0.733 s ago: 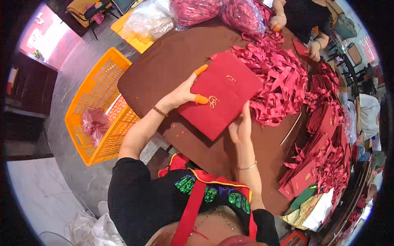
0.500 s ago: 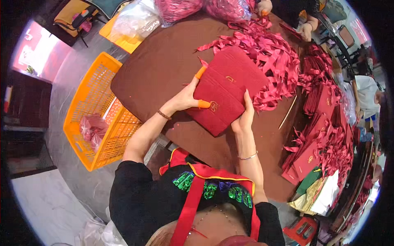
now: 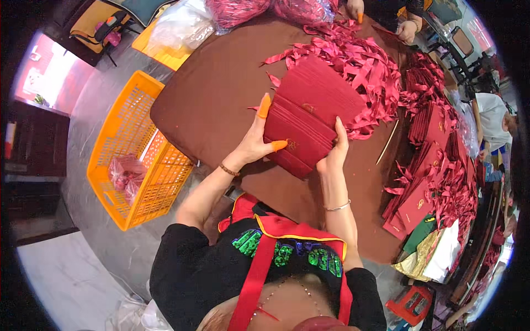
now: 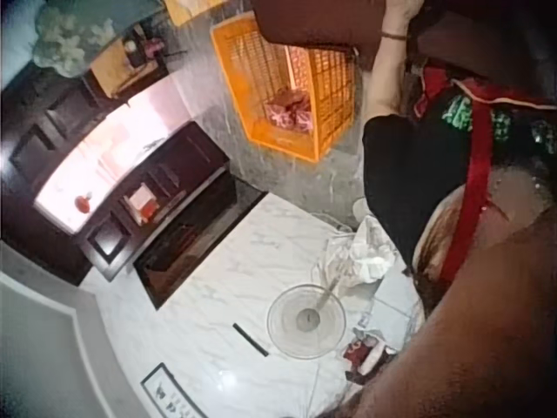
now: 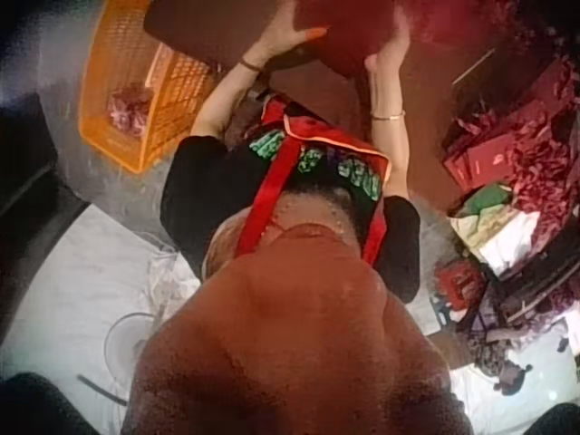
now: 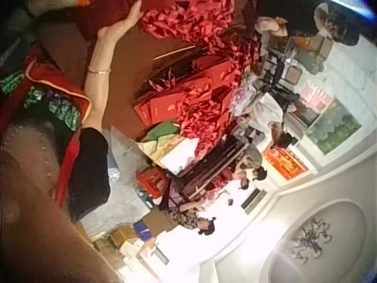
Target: The person attaches ribbon handles to paper gift bags by threading ribbons into each bag by hand, then stacks the completed gift bags and gathers loose ribbons on the table.
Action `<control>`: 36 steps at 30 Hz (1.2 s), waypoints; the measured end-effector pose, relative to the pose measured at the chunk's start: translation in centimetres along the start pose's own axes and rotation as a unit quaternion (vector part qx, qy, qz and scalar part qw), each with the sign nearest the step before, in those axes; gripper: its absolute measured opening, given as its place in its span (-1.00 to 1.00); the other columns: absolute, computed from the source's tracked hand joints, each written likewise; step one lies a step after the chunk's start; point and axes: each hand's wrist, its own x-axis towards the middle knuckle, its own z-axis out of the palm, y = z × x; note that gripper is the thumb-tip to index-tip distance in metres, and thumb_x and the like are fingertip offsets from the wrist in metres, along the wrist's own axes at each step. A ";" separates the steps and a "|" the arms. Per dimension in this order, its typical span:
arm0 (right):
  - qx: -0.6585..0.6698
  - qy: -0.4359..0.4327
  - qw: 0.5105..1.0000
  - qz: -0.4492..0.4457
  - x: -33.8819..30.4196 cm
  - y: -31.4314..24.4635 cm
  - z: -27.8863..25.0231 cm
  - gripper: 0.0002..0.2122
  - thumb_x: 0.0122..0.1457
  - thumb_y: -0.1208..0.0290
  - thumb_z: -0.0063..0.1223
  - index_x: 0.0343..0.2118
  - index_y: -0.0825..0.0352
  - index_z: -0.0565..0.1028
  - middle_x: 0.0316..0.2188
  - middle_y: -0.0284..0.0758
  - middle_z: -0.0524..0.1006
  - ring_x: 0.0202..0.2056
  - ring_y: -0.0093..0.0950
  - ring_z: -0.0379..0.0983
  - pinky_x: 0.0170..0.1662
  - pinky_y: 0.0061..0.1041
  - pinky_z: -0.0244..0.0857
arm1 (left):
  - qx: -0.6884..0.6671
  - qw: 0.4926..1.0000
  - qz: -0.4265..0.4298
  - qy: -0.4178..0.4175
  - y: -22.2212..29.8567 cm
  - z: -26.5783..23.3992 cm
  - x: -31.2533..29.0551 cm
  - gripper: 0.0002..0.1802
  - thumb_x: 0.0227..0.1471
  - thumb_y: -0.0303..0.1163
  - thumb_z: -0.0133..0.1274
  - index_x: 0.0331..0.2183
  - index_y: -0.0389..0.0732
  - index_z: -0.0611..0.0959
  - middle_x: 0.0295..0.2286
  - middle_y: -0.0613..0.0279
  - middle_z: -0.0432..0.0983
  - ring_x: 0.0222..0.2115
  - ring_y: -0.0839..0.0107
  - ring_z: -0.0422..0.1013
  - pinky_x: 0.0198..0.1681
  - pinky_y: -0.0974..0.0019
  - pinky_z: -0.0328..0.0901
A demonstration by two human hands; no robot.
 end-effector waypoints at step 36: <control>-0.070 0.004 0.981 -0.183 -4.3 -1.2 -0.8 -0.54 0.16 0.25 -0.05 0.07 0.27 0.12 0.01 -0.28 0.27 0.00 -0.40 0.26 0.03 -0.32 0.22 | -0.141 0.989 -0.047 -0.013 5.0 0.2 0.7 -0.29 -0.34 -0.63 0.17 -0.04 -0.23 0.33 -0.09 0.27 0.20 -0.02 0.48 0.15 0.05 0.41 0.06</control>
